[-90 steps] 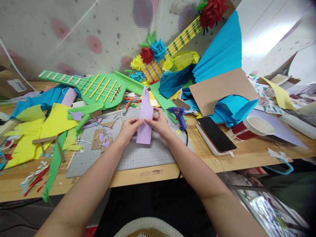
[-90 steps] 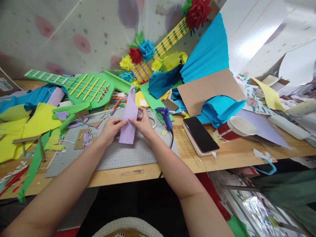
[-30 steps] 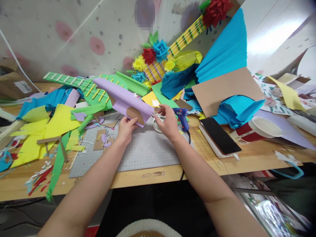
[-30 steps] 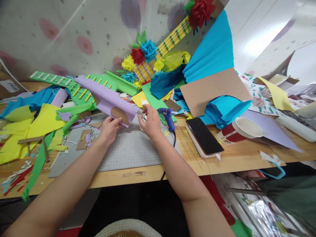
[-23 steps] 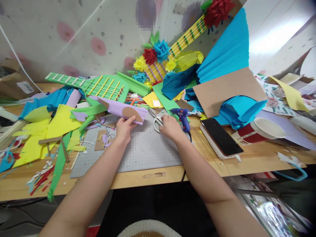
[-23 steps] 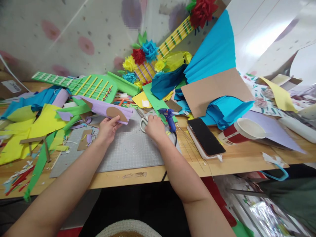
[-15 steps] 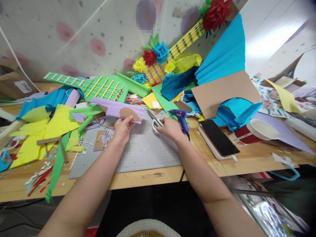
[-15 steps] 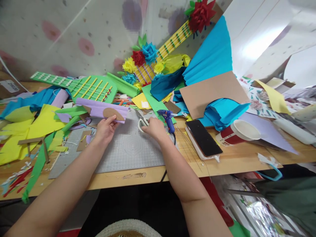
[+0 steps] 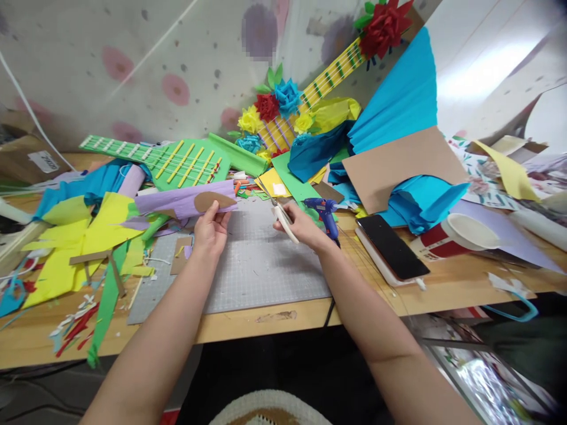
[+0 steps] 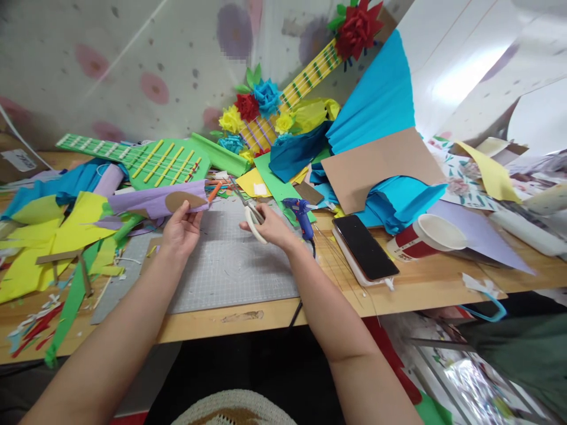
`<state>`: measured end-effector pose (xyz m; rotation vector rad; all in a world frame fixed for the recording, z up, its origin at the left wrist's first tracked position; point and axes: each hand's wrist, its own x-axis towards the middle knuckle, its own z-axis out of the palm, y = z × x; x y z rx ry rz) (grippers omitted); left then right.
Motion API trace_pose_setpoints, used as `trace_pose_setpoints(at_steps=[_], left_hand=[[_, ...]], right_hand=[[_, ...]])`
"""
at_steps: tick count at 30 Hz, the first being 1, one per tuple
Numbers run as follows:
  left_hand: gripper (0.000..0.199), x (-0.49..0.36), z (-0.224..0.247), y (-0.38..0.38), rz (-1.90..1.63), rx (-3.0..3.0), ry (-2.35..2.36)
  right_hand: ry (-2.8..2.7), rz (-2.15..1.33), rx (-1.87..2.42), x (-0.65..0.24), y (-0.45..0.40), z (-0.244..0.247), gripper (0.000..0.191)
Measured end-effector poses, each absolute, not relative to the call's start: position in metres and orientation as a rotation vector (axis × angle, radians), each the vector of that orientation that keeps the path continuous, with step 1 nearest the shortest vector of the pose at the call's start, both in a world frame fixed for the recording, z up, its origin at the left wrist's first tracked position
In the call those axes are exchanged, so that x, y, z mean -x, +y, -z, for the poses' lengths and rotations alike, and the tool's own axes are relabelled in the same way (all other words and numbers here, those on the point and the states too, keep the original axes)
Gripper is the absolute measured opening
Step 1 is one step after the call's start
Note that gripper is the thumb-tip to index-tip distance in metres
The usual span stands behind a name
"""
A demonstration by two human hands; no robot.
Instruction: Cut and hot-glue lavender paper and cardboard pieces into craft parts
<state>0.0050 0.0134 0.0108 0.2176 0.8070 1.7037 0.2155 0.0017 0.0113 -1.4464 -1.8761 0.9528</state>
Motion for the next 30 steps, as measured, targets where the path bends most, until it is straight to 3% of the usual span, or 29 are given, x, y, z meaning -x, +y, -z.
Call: trace_pose_setpoints(at_steps=[6,11,18,30], left_hand=[[0.005,-0.011,-0.01,0.01,-1.613,-0.354,0.851],[0.007,-0.019,-0.008,0.006,-1.575,-0.396,0.864],[0.008,-0.024,-0.003,0.002,-1.481,-0.438,0.878],[0.011,-0.031,-0.004,-0.003,-1.413,-0.44,0.935]], right_hand=[[-2.257,-1.032,1.436,-0.21,-0.01,-0.021,0.036],[-2.19,-1.377,1.254,-0.211,-0.012,-0.021,0.037],[-1.987,-1.827,0.982,-0.223,-0.009,-0.024,0.061],[-1.903,-1.942,0.983,-0.227,-0.007,-0.021,0.06]])
